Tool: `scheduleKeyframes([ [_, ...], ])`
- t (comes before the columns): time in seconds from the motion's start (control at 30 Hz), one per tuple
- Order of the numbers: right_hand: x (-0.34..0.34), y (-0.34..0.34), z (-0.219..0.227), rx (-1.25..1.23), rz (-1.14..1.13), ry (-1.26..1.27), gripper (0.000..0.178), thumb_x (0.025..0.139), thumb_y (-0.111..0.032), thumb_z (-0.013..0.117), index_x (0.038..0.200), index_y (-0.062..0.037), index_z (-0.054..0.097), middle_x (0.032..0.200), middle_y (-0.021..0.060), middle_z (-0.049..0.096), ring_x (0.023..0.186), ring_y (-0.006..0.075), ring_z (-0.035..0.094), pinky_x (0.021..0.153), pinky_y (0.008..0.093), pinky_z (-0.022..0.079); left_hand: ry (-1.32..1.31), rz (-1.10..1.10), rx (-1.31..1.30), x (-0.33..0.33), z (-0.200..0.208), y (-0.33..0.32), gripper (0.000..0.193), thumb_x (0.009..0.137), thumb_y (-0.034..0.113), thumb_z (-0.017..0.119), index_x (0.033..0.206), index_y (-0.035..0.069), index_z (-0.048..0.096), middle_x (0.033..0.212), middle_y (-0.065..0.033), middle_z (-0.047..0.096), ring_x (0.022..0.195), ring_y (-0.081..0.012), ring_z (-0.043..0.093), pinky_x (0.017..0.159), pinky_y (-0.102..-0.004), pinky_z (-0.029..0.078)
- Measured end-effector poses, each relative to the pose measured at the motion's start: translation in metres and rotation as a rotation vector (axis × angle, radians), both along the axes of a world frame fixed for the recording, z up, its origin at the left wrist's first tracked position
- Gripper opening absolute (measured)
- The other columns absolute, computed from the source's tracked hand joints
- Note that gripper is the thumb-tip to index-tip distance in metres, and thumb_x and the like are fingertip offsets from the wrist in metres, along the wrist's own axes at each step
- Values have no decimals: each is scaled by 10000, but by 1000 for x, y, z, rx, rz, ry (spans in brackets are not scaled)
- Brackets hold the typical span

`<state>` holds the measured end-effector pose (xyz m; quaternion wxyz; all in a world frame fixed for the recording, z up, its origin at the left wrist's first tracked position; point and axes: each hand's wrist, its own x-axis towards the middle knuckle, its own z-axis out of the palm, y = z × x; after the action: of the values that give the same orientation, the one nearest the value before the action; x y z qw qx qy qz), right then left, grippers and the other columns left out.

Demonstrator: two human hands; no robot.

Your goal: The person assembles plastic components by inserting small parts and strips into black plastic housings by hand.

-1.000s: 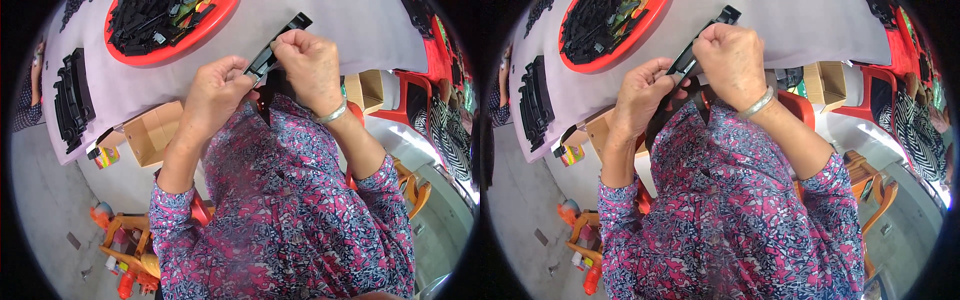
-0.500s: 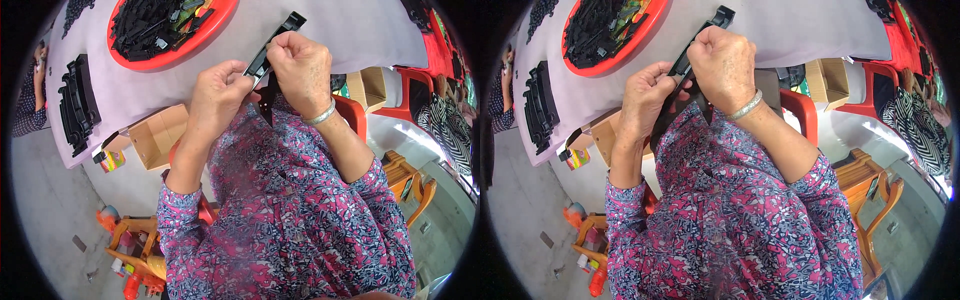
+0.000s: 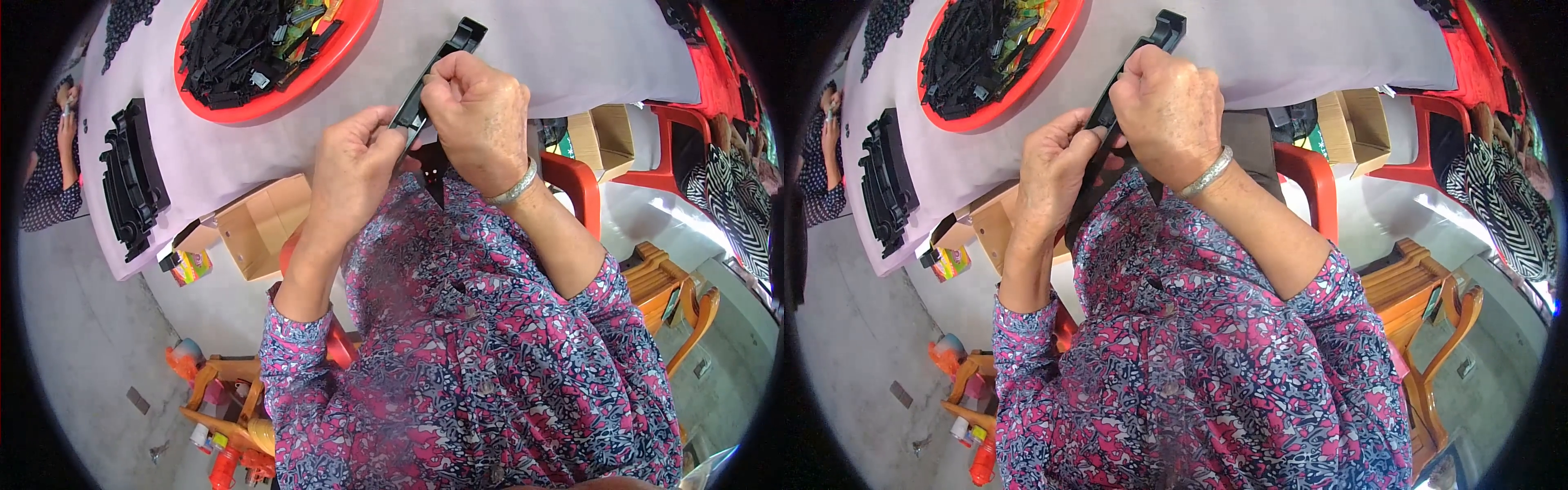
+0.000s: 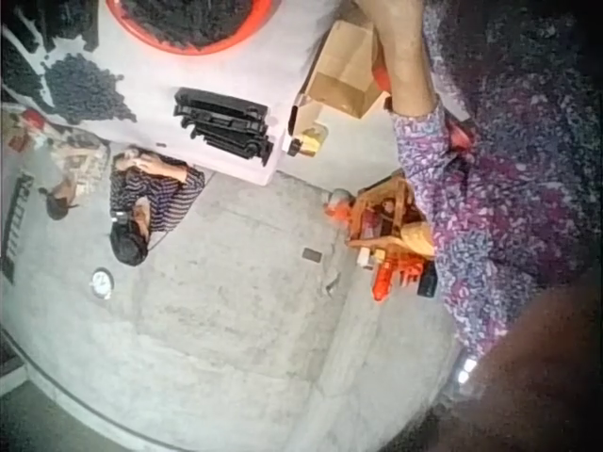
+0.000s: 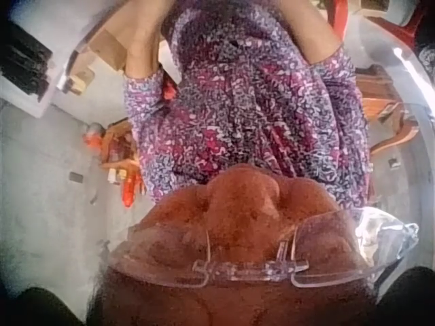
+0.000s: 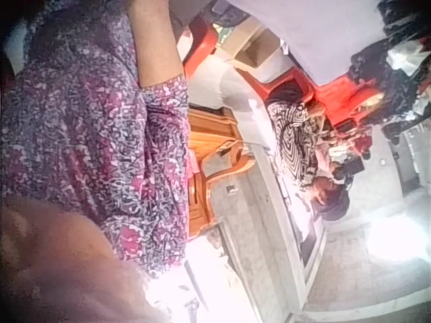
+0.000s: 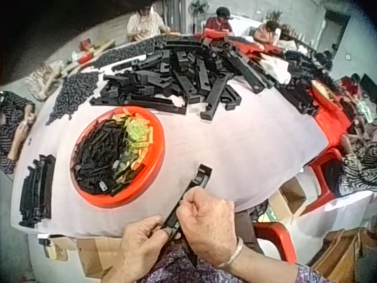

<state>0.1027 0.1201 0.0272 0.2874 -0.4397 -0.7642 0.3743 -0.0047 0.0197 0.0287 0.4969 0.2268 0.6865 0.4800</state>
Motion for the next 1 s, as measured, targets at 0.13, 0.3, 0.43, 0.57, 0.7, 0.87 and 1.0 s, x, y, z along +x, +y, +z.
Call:
scheduleKeyframes([
  [0.13,1,1,-1,16,17,-19,161,831,-142,564,795,-19,661,608,176,638,591,353,667,617,436,544,33,-13,-20,1,1,0,246,888,100,534,1018,-44,686,632,30,542,550,-32,483,556,-210,468],
  [0.3,3,1,-5,69,32,-17,162,833,-148,563,799,-20,659,630,180,645,608,352,671,618,444,543,108,-57,-71,1,0,-2,199,938,125,525,991,18,685,871,-15,703,690,-61,642,576,-209,453],
  [0.43,2,1,-6,49,34,-23,162,831,-149,564,799,-22,658,637,183,645,614,357,669,619,449,541,89,10,-9,3,-1,0,247,902,111,541,1036,-37,687,655,14,575,607,-64,604,548,-227,455],
  [0.57,2,1,0,-36,49,-7,161,830,-150,564,800,-21,656,637,186,644,620,363,668,617,448,541,80,13,-22,4,-3,-1,251,905,113,541,1039,-44,685,671,5,597,631,-76,632,552,-228,456],
  [0.7,1,1,-3,21,32,-14,161,832,-146,560,802,-19,654,609,180,636,605,359,668,616,446,544,101,11,-17,3,-5,-2,247,899,104,541,1032,-48,684,689,-1,618,620,-67,610,546,-222,441],
  [0.87,-1,5,-1,45,32,-79,169,813,-130,550,754,-11,653,609,191,630,611,374,661,620,462,541,3,73,3,7,-6,0,232,889,103,549,1013,-35,689,707,-7,632,631,-61,605,545,-215,436],
  [1.0,1,8,6,-43,70,-119,166,795,-128,550,733,-13,653,647,211,631,643,407,645,629,485,528,-52,125,6,11,-2,3,221,886,104,547,991,-25,692,715,-12,637,659,-65,627,554,-216,459],
])
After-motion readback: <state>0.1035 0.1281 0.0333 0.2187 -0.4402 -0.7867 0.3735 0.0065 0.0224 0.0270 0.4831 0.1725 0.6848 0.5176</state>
